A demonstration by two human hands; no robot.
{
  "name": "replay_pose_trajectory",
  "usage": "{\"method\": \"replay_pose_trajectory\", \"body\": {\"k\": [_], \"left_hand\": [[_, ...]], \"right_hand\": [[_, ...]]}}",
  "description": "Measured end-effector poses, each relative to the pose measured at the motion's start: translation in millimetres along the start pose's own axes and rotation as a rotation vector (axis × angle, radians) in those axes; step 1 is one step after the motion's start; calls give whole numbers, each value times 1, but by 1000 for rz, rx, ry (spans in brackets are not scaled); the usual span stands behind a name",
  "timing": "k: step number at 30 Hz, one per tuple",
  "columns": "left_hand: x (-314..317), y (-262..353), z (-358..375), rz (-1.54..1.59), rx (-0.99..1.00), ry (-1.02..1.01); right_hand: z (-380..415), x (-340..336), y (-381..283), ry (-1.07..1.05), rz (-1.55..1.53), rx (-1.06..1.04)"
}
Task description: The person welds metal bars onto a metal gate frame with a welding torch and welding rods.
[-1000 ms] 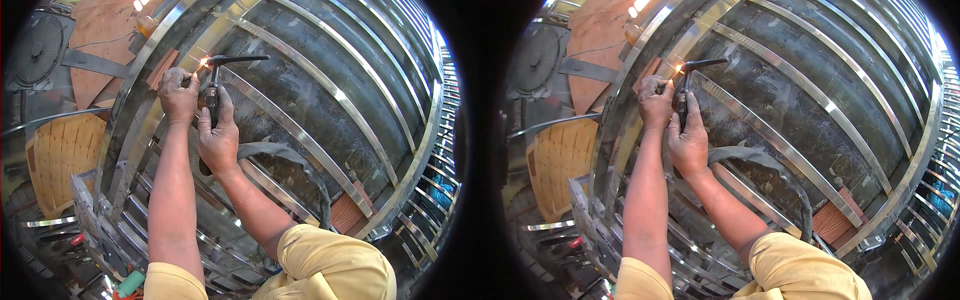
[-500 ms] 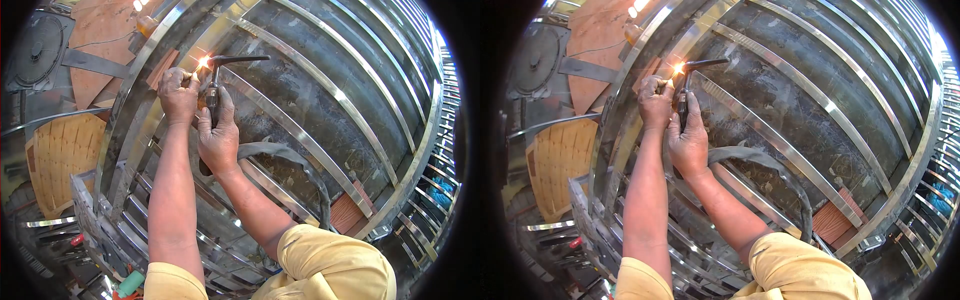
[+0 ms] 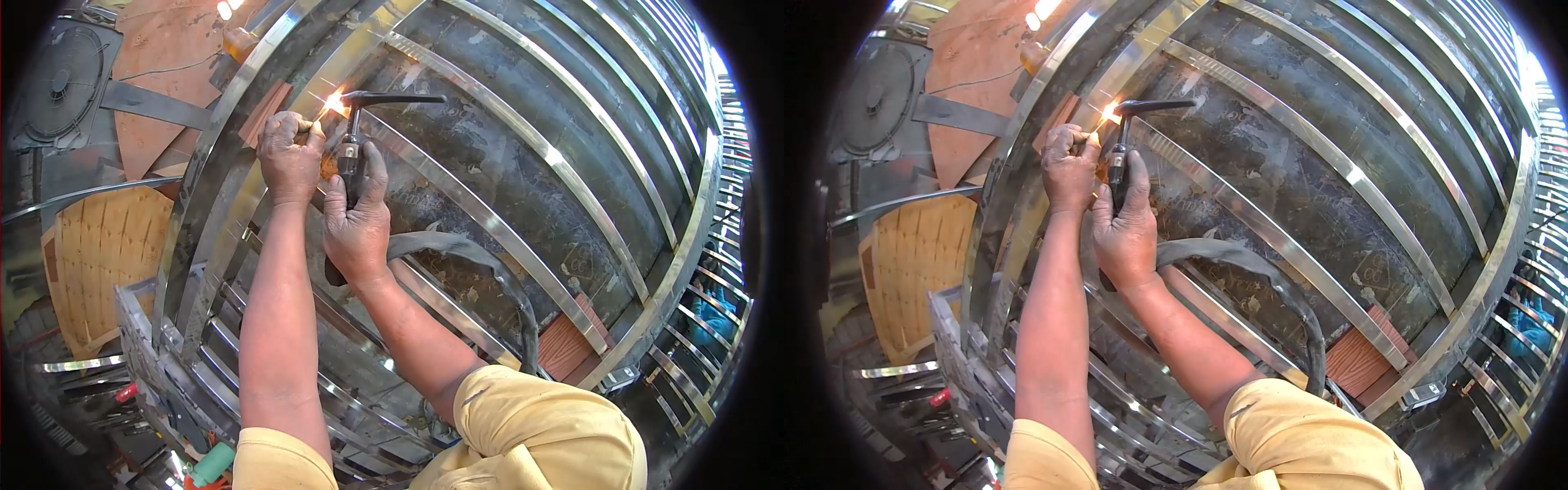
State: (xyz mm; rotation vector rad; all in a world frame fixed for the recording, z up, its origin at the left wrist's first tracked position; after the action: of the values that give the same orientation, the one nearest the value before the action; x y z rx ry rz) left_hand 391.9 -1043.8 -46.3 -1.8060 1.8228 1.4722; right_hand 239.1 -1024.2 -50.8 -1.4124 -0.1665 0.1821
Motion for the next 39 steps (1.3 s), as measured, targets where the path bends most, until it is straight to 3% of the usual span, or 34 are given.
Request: {"method": "replay_pose_trajectory", "body": {"k": [2,5,9,10,12,15,17,19,21,22,23,26,29,32,33,38,39], "left_hand": [[-4,3,-1,43,21,-18],[-9,1,0,196,-120,-90],[-19,5,16,96,34,-139],[-24,6,24,81,34,-161],[-42,19,51,262,-429,-58],[-85,46,121,-8,-307,11],[-117,74,185,12,-459,-23],[-143,110,258,-56,-401,94],[-174,150,319,-69,-531,-29],[-187,163,354,-99,-515,-78],[-198,175,387,-130,-502,-126],[-233,224,440,-73,-518,-198],[-251,246,486,-9,-493,-109],[-271,263,504,-17,-559,-67],[-283,273,501,-47,-493,-13],[-405,371,445,-33,-45,408],[-433,390,442,-113,-44,505]], "right_hand": [[0,-1,1,9,-13,4],[-2,-5,0,184,-11,-143],[0,-5,13,123,-127,6],[-1,-7,8,244,-14,-203],[3,-8,9,189,-37,-153],[9,-16,5,137,-66,-110],[10,-20,4,160,-78,-200],[10,-26,11,49,-101,-80],[8,-31,28,-46,-221,-35],[17,-44,18,-185,-387,220],[27,-58,0,-236,-491,292],[62,-96,-41,-415,-689,370],[110,-128,-94,-559,-703,469],[169,-145,-140,-653,-633,408],[195,-150,-156,-683,-572,394],[358,-191,-184,-1243,338,-136],[394,-200,-176,-1273,432,-462]]}}
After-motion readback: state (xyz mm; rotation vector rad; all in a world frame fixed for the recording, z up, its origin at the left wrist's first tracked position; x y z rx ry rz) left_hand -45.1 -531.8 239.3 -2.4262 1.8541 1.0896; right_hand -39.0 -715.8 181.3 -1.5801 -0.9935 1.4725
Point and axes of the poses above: each hand's wrist, its own z-axis away from the middle knuckle, its own x-axis out of the palm, y = z × x, the point moved 4 cm from there along -z, towards the middle knuckle, and after that the axes turned 8 degrees about z, right-handed, at the moved point
